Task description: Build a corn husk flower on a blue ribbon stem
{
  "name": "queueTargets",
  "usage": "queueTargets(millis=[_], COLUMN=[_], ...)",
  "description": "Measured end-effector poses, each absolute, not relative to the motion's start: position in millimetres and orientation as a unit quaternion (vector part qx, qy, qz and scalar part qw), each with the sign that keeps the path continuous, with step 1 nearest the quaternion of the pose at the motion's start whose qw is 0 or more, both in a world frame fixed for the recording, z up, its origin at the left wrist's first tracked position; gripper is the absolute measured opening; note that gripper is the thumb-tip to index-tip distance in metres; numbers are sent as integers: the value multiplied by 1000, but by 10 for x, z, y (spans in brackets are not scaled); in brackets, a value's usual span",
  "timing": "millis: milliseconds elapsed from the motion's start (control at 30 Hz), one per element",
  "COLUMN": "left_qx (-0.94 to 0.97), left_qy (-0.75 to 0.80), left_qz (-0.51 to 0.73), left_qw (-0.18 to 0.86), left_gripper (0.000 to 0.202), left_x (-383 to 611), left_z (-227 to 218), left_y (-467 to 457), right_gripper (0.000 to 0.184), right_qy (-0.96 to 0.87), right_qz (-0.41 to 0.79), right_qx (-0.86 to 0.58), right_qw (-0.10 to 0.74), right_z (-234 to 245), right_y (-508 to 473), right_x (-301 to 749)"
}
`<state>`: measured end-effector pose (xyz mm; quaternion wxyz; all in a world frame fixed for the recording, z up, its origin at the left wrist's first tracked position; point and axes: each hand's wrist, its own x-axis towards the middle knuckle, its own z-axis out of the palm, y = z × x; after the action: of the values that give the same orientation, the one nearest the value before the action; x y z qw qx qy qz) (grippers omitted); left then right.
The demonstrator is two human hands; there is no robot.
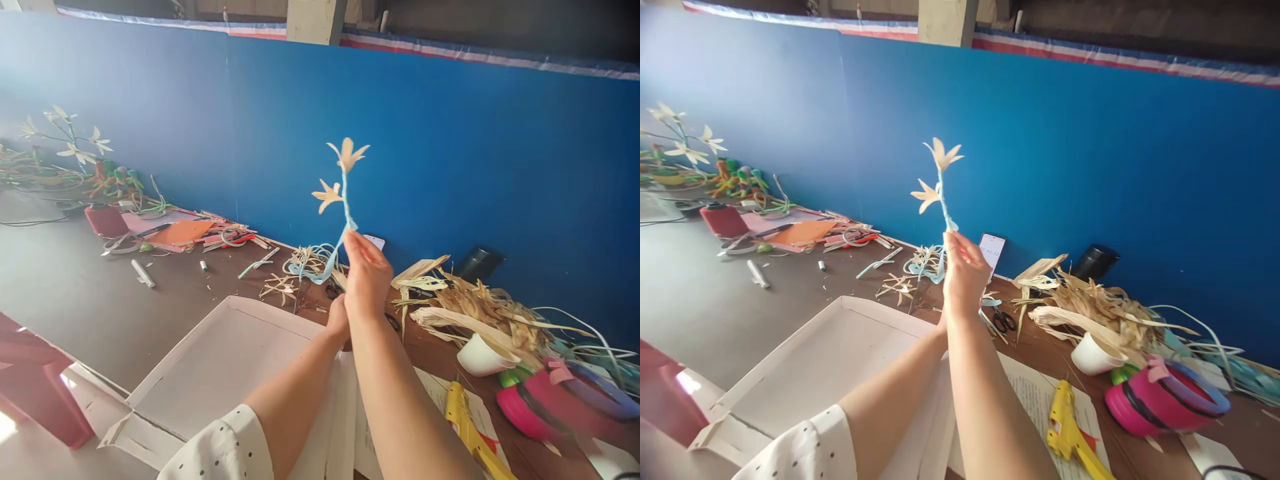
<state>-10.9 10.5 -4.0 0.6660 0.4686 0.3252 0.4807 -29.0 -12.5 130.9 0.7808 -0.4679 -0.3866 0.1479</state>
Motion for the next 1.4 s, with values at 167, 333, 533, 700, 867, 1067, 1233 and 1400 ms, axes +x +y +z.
queueTargets(millis=[167,333,533,700,867,1067,1233,1400], left_qx=[500,509,517,525,574,571,524,518], left_qy=[344,315,298,295,241,189,169,149], left_qz=[484,480,482,472,445,417,412,412], left_qw=[631,641,642,643,644,681,726,735], left_gripper=[16,32,35,37,35,36,35,36], left_x=[-127,-115,-149,-140,-117,-152,-201,-215], left_z=[0,16,27,32,23,85,175,193], left_y=[43,43,21,10,-37,-69,-67,-86], right_gripper=[45,46,50,49,41,41,43,46], right_qy=[-306,-198,-131,-113,-93,-107,-119,-158], right_qz=[25,2,19,49,109,117,118,144], right_qx=[-519,-538,-525,-503,-431,-425,-486,-522], right_qw=[798,819,841,856,891,891,858,826], right_z=[1203,851,682,665,634,618,421,222], right_y=[-685,-952,-1026,-979,-931,-872,-826,-777], right_x=[218,508,641,693,778,814,797,766])
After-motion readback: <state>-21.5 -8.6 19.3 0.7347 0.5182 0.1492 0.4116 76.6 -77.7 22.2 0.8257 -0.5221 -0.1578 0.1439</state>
